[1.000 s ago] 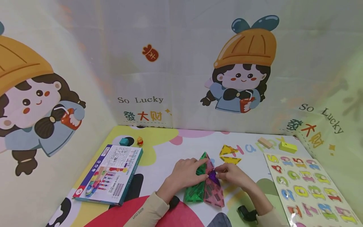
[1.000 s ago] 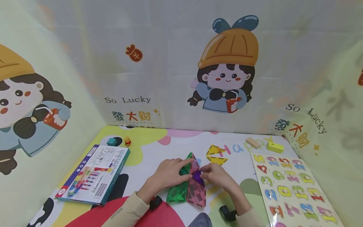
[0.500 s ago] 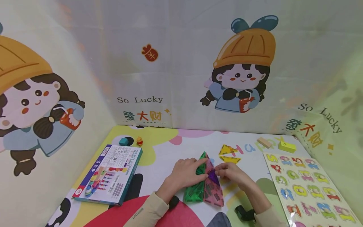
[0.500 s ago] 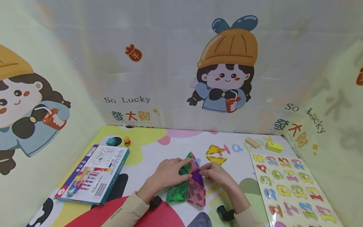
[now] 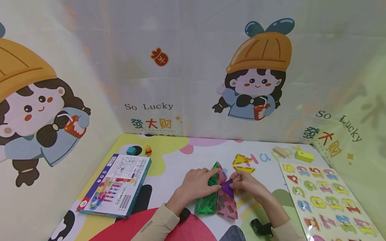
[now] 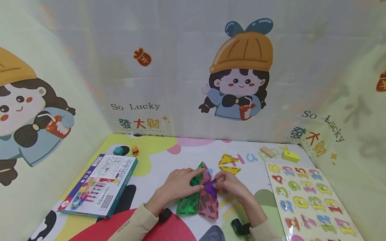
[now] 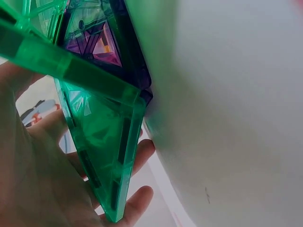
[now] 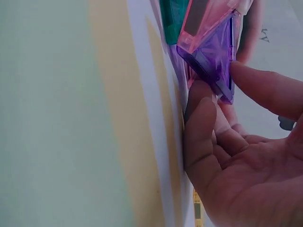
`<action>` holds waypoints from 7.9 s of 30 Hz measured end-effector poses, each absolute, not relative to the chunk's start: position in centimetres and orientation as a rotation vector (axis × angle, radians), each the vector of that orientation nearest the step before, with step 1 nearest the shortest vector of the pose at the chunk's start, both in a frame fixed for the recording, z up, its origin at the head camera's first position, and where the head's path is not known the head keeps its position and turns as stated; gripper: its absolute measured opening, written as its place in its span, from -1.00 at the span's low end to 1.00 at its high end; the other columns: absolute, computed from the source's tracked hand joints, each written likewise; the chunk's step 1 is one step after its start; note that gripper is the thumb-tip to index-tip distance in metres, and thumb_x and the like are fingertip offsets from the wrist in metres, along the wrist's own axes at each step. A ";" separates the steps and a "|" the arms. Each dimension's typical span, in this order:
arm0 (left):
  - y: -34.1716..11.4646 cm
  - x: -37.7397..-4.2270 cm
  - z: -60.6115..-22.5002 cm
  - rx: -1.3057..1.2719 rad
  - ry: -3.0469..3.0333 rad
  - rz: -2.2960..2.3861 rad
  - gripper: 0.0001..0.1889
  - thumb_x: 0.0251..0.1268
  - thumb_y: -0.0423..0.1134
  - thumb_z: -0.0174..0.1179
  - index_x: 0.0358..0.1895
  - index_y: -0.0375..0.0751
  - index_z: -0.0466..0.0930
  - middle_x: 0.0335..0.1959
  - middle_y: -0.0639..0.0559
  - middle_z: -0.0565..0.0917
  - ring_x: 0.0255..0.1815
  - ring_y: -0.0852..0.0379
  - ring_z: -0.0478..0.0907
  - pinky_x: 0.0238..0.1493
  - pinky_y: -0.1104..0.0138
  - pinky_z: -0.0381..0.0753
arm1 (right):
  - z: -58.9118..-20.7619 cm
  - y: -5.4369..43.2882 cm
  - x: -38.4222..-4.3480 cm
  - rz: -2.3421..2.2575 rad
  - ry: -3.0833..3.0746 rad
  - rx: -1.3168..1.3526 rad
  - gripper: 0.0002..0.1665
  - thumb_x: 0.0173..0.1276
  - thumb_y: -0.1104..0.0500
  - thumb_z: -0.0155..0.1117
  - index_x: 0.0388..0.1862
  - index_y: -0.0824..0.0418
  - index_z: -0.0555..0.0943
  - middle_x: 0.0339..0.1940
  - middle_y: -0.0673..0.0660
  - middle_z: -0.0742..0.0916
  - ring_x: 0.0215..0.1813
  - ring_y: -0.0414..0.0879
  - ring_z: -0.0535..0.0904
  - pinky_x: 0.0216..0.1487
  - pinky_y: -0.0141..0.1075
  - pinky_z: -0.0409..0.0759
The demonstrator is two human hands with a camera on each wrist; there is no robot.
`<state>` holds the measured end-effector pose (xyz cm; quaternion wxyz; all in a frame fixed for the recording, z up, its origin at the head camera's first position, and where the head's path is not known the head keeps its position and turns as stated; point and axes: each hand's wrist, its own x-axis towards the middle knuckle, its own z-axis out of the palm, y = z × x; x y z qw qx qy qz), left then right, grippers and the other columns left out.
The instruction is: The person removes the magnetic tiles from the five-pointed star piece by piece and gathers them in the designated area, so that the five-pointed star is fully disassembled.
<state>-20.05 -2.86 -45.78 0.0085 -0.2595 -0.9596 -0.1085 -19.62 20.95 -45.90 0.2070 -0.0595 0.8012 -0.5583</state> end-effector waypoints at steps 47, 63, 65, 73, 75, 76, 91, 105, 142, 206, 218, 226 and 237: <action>-3.1 -20.1 -45.8 -0.819 -3.005 -0.371 -0.34 0.30 0.40 -0.05 0.47 0.44 0.24 0.16 0.07 0.64 0.13 0.11 0.60 0.07 0.08 0.56 | -43.8 23.0 -18.2 -0.909 2.891 -0.035 -0.70 0.26 0.07 0.39 -0.14 0.24 0.69 -0.39 0.09 0.70 -0.41 -0.09 0.49 -0.41 -0.26 0.42; -2.6 -20.1 -45.9 -0.810 -2.987 -0.360 -0.28 0.29 0.39 -0.02 0.51 0.36 0.20 0.11 0.06 0.67 0.05 0.11 0.63 0.02 0.12 0.56 | -45.0 18.9 -21.2 -1.288 2.543 -0.226 -0.54 0.30 0.11 0.35 0.11 0.34 0.64 -0.14 0.16 0.75 -0.31 -0.06 0.59 -0.31 -0.22 0.59; -2.6 -20.1 -46.0 -0.808 -2.983 -0.353 -0.28 0.29 0.38 -0.01 0.51 0.36 0.20 0.10 0.06 0.67 0.03 0.11 0.63 0.01 0.12 0.57 | -45.1 18.8 -21.4 -1.305 2.527 -0.209 -0.57 0.29 0.13 0.34 0.07 0.34 0.65 -0.17 0.16 0.75 -0.29 -0.06 0.59 -0.29 -0.23 0.59; -2.7 -20.1 -45.9 -0.787 -2.993 -0.372 -0.26 0.28 0.37 0.01 0.53 0.35 0.16 0.08 0.06 0.69 0.00 0.11 0.64 0.03 0.11 0.56 | -45.1 18.1 -21.5 -1.400 2.466 -0.107 -0.64 0.27 0.13 0.40 -0.08 0.35 0.60 -0.33 0.11 0.68 -0.31 -0.05 0.54 -0.29 -0.26 0.54; -2.7 -20.1 -45.9 -0.786 -2.991 -0.376 -0.26 0.28 0.37 0.02 0.53 0.34 0.16 0.06 0.06 0.69 -0.01 0.11 0.64 0.02 0.12 0.56 | -45.1 18.2 -21.6 -1.417 2.453 -0.098 -0.64 0.27 0.13 0.40 -0.09 0.36 0.57 -0.35 0.10 0.65 -0.31 -0.05 0.52 -0.29 -0.27 0.54; -2.7 -20.1 -45.9 -0.786 -2.991 -0.378 -0.26 0.28 0.36 0.02 0.53 0.34 0.16 0.06 0.06 0.69 -0.02 0.12 0.64 0.01 0.12 0.56 | -45.1 18.2 -21.6 -1.428 2.444 -0.098 -0.64 0.28 0.14 0.39 -0.09 0.36 0.56 -0.36 0.11 0.64 -0.31 -0.05 0.52 -0.29 -0.27 0.53; -2.7 -20.3 -46.0 -0.770 -3.007 -0.429 -0.25 0.25 0.37 0.05 0.52 0.38 0.17 0.08 0.06 0.67 -0.01 0.15 0.62 -0.05 0.16 0.56 | -45.4 19.3 -22.4 -1.711 2.131 -0.111 -0.67 0.41 0.22 0.21 -0.05 0.43 0.38 -0.40 0.05 0.60 -0.37 -0.16 0.57 -0.27 -0.34 0.61; -2.2 -20.2 -46.1 -0.763 -2.983 -0.430 -0.34 0.27 0.32 0.04 0.43 0.24 0.38 0.13 0.09 0.69 0.06 0.13 0.64 0.01 0.11 0.56 | -44.4 21.9 -21.4 -1.900 1.996 -0.061 -0.71 0.49 0.23 0.13 0.01 0.37 0.31 -0.44 0.03 0.63 -0.41 -0.19 0.64 -0.26 -0.36 0.67; -2.6 -20.0 -46.0 -0.748 -2.973 -0.443 -0.50 0.25 0.31 0.09 0.16 0.22 0.65 0.04 0.13 0.72 0.03 0.17 0.64 -0.01 0.15 0.61 | -44.0 31.8 -19.1 -0.909 3.026 0.245 -0.70 0.33 0.23 0.22 -0.04 0.40 0.63 -0.16 0.34 0.69 -0.21 0.07 0.56 -0.29 -0.21 0.47; -3.5 -20.4 -46.2 -0.686 -2.958 -0.501 -0.61 0.08 0.42 0.16 -0.33 0.24 0.51 -0.54 0.35 0.48 -0.56 0.34 0.36 -0.54 0.40 0.29 | -46.0 17.8 -23.1 -1.963 1.952 0.053 -0.59 0.39 0.30 0.10 0.18 0.39 0.35 -0.35 0.05 0.67 -0.44 -0.19 0.68 -0.31 -0.39 0.67; -3.5 -20.4 -46.2 -0.652 -2.983 -0.506 -0.57 0.07 0.42 0.19 -0.21 0.22 0.55 -0.51 0.31 0.51 -0.55 0.31 0.39 -0.52 0.37 0.34 | -45.9 17.7 -22.8 -1.923 1.896 -0.037 -0.50 0.46 0.35 -0.12 0.33 0.45 0.18 -0.23 0.12 0.63 -0.47 -0.14 0.73 -0.27 -0.27 0.73; -3.3 -20.3 -46.2 -0.635 -3.005 -0.511 -0.31 0.08 0.44 0.14 0.26 0.22 0.53 -0.15 0.19 0.71 -0.24 0.18 0.63 -0.33 0.26 0.54 | -46.1 18.1 -22.7 -2.019 1.768 -0.094 -0.63 0.42 0.42 -0.27 0.20 0.40 0.18 -0.22 0.11 0.76 -0.28 -0.08 0.79 -0.16 -0.19 0.74; -3.5 -20.2 -46.1 -0.672 -2.996 -0.501 -0.31 0.11 0.46 0.10 0.31 0.32 0.49 -0.03 0.17 0.71 -0.11 0.15 0.66 -0.26 0.22 0.59 | -44.9 21.0 -21.5 -2.029 1.858 -0.215 -0.72 0.48 0.36 -0.14 0.13 0.32 0.24 -0.12 0.14 0.61 -0.28 -0.08 0.74 -0.07 -0.16 0.71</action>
